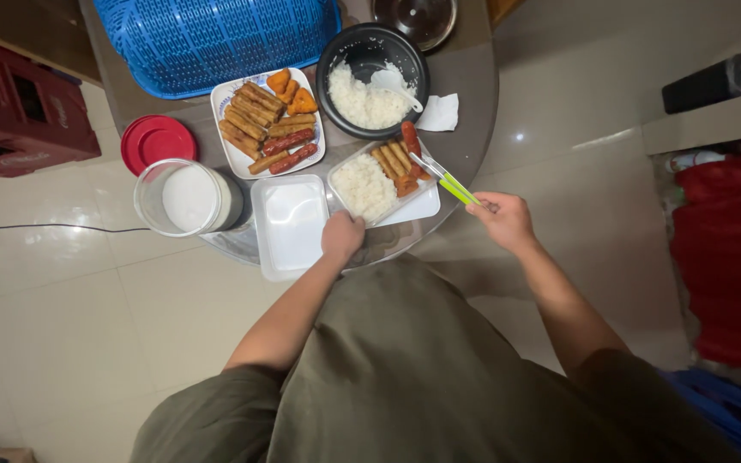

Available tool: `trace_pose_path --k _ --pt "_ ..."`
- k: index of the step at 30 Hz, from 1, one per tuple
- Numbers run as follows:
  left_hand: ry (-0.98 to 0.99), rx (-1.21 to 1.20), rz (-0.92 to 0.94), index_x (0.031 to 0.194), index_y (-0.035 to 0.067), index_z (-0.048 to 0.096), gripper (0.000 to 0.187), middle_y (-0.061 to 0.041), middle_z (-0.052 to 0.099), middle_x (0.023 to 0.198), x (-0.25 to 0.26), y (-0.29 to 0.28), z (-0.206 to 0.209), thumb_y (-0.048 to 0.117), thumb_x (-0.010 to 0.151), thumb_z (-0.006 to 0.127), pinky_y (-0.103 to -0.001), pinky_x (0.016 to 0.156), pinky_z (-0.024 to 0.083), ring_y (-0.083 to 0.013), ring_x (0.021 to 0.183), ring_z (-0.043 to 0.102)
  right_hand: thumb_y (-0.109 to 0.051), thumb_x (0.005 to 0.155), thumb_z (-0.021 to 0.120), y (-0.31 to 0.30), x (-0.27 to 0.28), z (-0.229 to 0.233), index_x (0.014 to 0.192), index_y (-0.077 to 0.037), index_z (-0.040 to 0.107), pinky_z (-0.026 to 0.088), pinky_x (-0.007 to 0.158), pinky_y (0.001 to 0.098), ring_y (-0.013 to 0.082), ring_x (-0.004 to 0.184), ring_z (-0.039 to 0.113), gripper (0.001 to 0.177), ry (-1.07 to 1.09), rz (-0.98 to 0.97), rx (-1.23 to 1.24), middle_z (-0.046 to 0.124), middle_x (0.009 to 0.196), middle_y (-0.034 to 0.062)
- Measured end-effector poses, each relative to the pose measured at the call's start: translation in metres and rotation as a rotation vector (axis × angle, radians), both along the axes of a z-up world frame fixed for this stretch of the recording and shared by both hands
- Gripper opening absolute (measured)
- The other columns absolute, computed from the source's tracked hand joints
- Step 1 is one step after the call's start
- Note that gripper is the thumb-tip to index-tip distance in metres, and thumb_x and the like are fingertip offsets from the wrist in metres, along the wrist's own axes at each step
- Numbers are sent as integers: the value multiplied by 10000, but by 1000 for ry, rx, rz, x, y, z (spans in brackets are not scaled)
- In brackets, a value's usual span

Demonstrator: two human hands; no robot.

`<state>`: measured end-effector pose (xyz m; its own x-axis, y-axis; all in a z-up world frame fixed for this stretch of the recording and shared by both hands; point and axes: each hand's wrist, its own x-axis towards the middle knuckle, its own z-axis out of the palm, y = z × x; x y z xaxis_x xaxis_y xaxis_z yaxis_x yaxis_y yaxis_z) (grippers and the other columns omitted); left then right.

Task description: The person prepares food containers by scooping cooked rice from a pot and using tongs to transfer fried spring rolls and sausages into the containers alongside the rice.

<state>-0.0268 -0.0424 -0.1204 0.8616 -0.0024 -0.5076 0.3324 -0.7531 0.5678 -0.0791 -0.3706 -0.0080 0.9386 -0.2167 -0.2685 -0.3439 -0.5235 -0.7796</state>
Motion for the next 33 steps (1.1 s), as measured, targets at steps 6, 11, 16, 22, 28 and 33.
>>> trace_pose_path --k 6,11,16,22,28,33 --pt "18 32 -12 969 -28 701 368 -279 711 1010 -5 2 1 314 866 612 -514 888 532 -429 979 691 -203 882 802 6 -2 12 1114 -48 785 445 566 279 82 613 531 279 77 -23 19 709 801 34" --pt "25 47 -56 959 -41 705 356 -292 710 1010 -14 9 -4 290 855 625 -513 891 536 -436 981 691 -281 880 794 -2 -8 35 1107 -110 794 474 589 327 172 598 570 284 46 83 -219 721 805 70" --pt "26 45 -95 950 -42 705 346 -295 712 1002 -17 17 5 281 853 626 -512 889 537 -438 974 691 -311 886 770 -18 -2 52 1099 -117 778 547 689 419 304 733 684 288 -141 297 -502 745 982 103" --pt "27 60 -178 926 -38 719 331 -292 718 980 -14 21 8 273 852 632 -509 897 536 -433 971 698 -282 899 718 -9 39 87 1064 -137 751 561 682 461 329 783 695 222 -199 656 -831 697 904 76" --pt "45 50 -150 937 -34 715 318 -294 714 987 -14 21 12 261 848 635 -510 889 539 -434 976 697 -261 901 709 -1 65 88 900 -106 699 553 651 449 295 765 693 155 -237 806 -887 660 844 51" --pt "49 54 -159 943 -40 710 317 -300 714 986 -13 21 15 256 854 643 -510 888 541 -438 975 697 -256 900 712 2 69 80 897 -111 703 552 639 448 293 757 692 145 -253 808 -871 660 841 45"
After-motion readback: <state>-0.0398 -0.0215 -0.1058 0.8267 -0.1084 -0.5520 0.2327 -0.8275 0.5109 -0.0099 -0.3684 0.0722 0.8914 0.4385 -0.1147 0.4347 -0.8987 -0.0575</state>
